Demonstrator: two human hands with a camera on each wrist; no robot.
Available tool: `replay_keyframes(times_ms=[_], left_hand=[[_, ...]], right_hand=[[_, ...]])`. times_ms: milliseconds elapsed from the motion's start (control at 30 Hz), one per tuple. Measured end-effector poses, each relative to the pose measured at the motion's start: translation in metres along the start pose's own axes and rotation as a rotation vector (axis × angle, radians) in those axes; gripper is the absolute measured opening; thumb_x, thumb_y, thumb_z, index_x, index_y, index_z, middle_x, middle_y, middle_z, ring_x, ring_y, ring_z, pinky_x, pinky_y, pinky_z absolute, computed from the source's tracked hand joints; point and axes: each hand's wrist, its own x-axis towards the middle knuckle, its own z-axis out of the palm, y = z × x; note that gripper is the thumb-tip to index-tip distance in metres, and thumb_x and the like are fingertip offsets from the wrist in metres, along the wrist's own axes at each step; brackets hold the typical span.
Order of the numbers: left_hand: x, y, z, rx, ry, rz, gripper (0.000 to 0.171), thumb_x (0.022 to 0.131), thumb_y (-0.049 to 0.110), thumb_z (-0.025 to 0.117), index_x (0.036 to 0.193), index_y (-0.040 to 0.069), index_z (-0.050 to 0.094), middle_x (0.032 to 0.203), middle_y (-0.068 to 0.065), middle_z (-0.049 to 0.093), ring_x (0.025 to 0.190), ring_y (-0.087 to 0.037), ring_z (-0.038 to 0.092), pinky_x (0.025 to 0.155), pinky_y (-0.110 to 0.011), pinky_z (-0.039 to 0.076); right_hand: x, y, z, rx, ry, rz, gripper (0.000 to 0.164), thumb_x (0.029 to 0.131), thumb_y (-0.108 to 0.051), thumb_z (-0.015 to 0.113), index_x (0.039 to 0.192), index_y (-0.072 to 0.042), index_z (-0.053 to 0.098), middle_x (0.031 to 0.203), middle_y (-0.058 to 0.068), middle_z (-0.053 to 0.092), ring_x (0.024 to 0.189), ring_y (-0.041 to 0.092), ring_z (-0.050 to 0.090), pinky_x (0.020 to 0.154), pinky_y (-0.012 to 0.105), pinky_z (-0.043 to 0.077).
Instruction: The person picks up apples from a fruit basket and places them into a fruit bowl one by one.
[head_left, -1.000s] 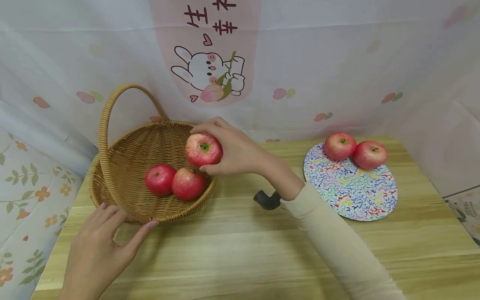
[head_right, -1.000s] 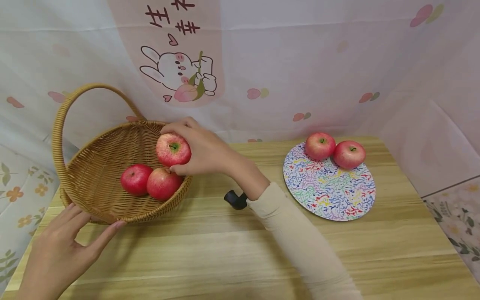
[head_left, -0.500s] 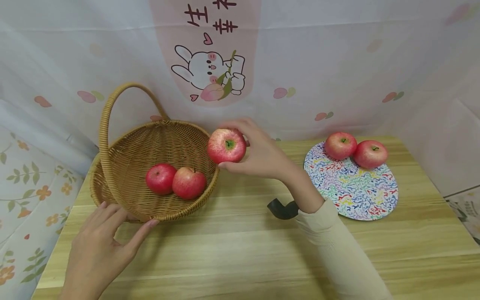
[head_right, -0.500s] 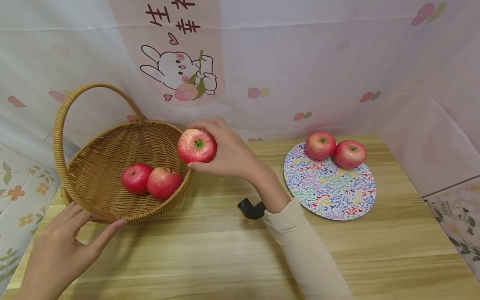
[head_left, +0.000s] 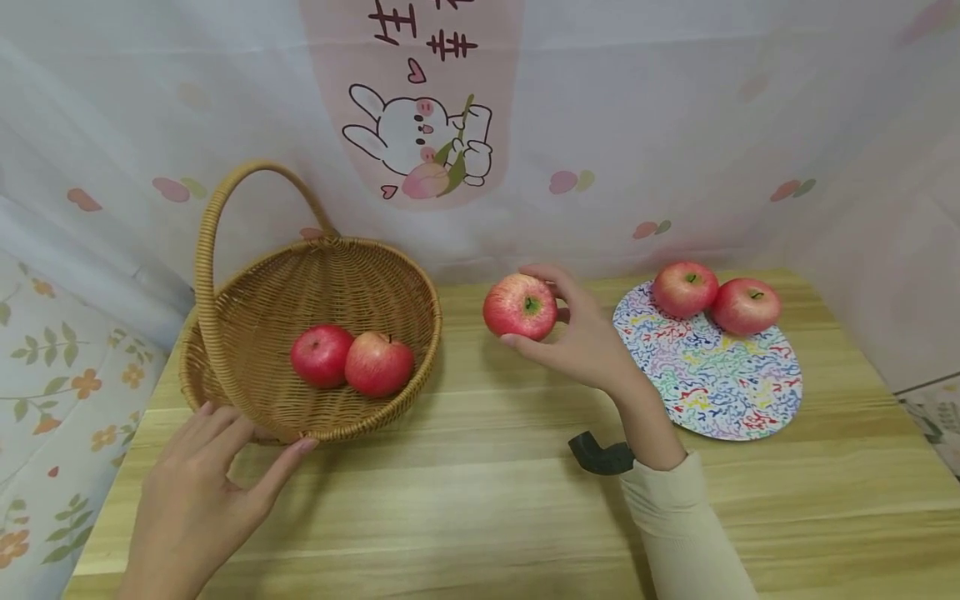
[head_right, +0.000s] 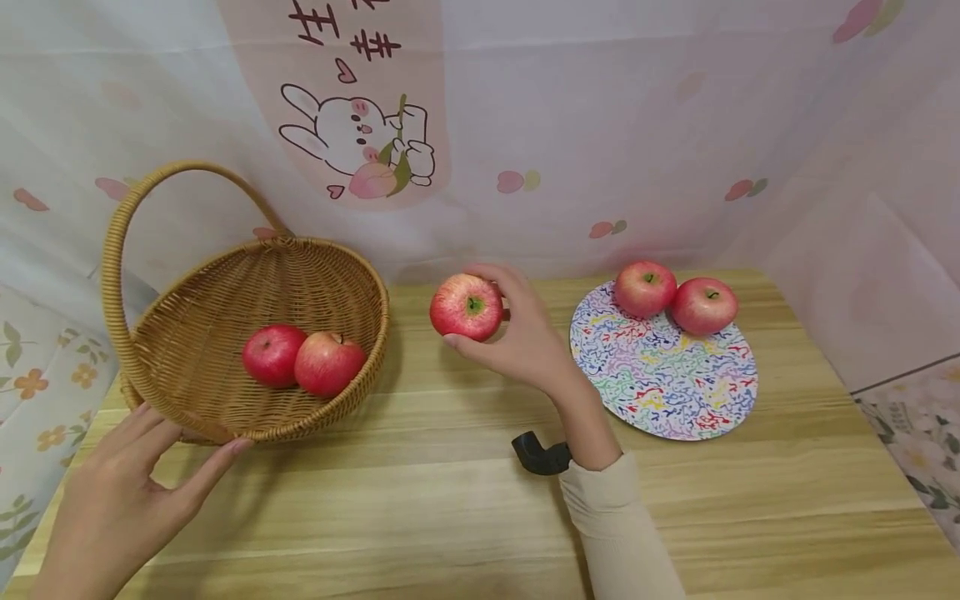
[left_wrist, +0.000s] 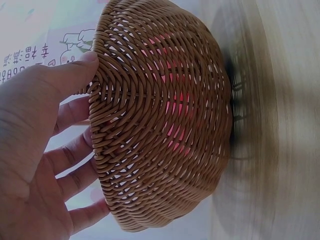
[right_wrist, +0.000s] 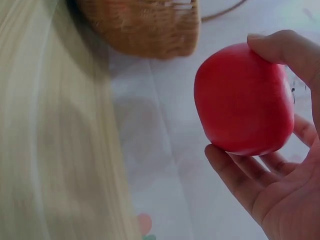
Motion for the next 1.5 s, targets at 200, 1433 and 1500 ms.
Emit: replay_keyframes(times_ms=[200, 1433, 1500], left_hand=[[0.000, 0.003, 0.003, -0.008, -0.005, 0.004, 0.067, 0.097, 0.072, 0.058, 0.073, 0.010, 0.063, 0.075, -0.003, 0.065, 0.078, -0.033, 0.063, 0.128, -0.029, 0.035], [-0.001, 0.001, -0.003, 0.033, -0.012, 0.017, 0.069, 0.098, 0.073, 0.057, 0.071, 0.010, 0.061, 0.072, -0.001, 0.061, 0.074, -0.030, 0.060, 0.117, -0.030, 0.045], [-0.001, 0.001, -0.004, 0.033, -0.014, 0.013, 0.068, 0.098, 0.073, 0.057, 0.072, 0.010, 0.062, 0.073, -0.002, 0.063, 0.076, -0.030, 0.061, 0.119, -0.033, 0.045]], right_hand=[[-0.014, 0.010, -0.014, -0.033, 0.052, 0.047, 0.076, 0.081, -0.020, 0.093, 0.147, -0.020, 0.056, 0.145, 0.000, 0.058, 0.125, 0.021, 0.058, 0.098, 0.049, 0.058], [-0.043, 0.042, -0.060, -0.181, 0.255, 0.147, 0.084, 0.083, -0.018, 0.091, 0.155, -0.014, 0.048, 0.147, 0.008, 0.054, 0.124, 0.018, 0.055, 0.090, 0.005, 0.047], [-0.045, 0.045, -0.064, -0.174, 0.271, 0.152, 0.081, 0.083, -0.017, 0.091, 0.153, -0.015, 0.050, 0.145, 0.006, 0.054, 0.120, 0.012, 0.054, 0.089, 0.004, 0.047]])
